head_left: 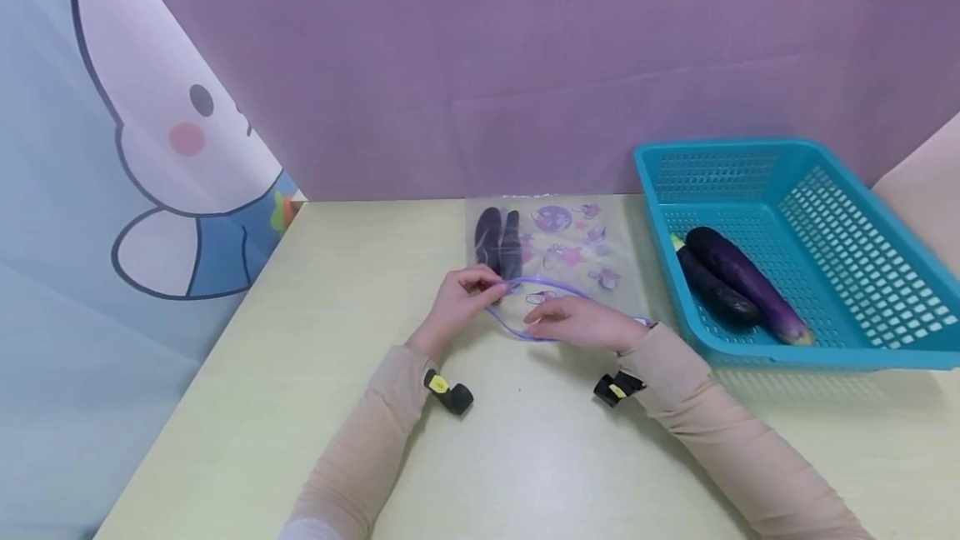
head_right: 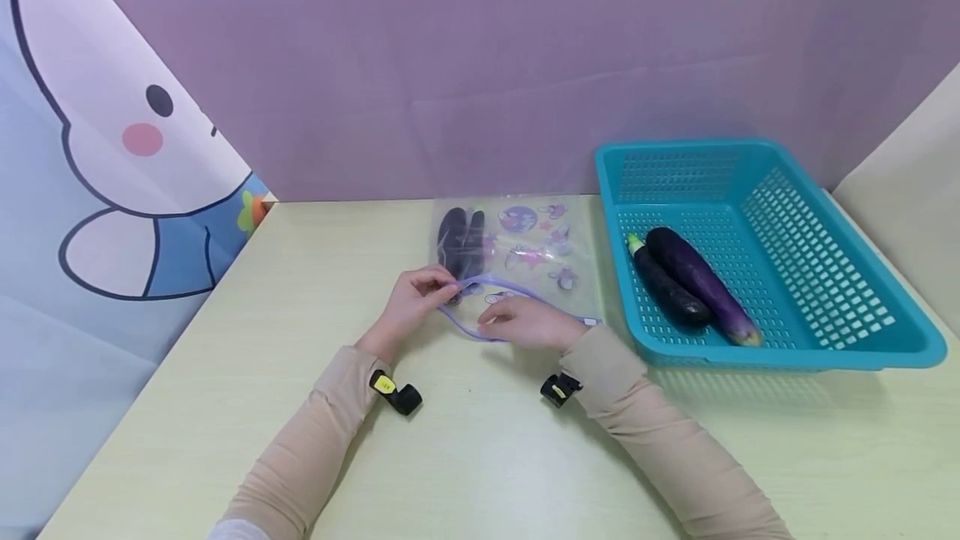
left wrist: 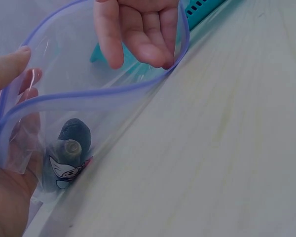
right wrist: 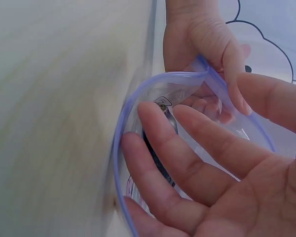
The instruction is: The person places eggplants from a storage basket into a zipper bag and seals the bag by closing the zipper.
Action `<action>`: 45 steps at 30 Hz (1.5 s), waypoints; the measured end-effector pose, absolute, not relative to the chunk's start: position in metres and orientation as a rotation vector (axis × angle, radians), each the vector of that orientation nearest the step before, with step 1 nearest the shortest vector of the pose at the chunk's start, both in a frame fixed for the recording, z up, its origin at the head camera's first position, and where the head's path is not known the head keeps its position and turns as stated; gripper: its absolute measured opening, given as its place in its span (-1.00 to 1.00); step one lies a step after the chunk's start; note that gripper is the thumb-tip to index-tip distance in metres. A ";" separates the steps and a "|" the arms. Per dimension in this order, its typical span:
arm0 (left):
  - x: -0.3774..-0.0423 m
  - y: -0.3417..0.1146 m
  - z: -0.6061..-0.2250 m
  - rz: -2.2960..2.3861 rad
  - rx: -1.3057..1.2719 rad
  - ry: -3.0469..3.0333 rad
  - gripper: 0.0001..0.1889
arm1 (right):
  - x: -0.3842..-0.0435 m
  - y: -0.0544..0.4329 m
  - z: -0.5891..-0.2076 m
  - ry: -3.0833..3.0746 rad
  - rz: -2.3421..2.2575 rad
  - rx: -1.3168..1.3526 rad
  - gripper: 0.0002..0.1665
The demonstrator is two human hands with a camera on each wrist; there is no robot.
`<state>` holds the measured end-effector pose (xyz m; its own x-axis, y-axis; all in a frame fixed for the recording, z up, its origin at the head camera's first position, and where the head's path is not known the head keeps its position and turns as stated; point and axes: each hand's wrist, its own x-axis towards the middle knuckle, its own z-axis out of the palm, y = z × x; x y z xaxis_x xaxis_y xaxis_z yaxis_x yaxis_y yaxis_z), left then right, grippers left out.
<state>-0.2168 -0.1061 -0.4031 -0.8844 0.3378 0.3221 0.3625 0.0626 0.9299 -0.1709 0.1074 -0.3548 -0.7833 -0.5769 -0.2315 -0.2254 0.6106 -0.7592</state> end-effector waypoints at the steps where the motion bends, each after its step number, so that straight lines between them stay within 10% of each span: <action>1: -0.217 -0.106 -0.403 -2.000 -0.745 -2.279 -0.88 | -0.170 0.108 -0.355 2.375 -1.039 -0.627 -0.56; 45: -0.218 -0.105 -0.405 -2.013 -0.719 -2.317 -0.88 | -0.148 0.120 -0.324 2.418 -1.160 -0.678 -0.54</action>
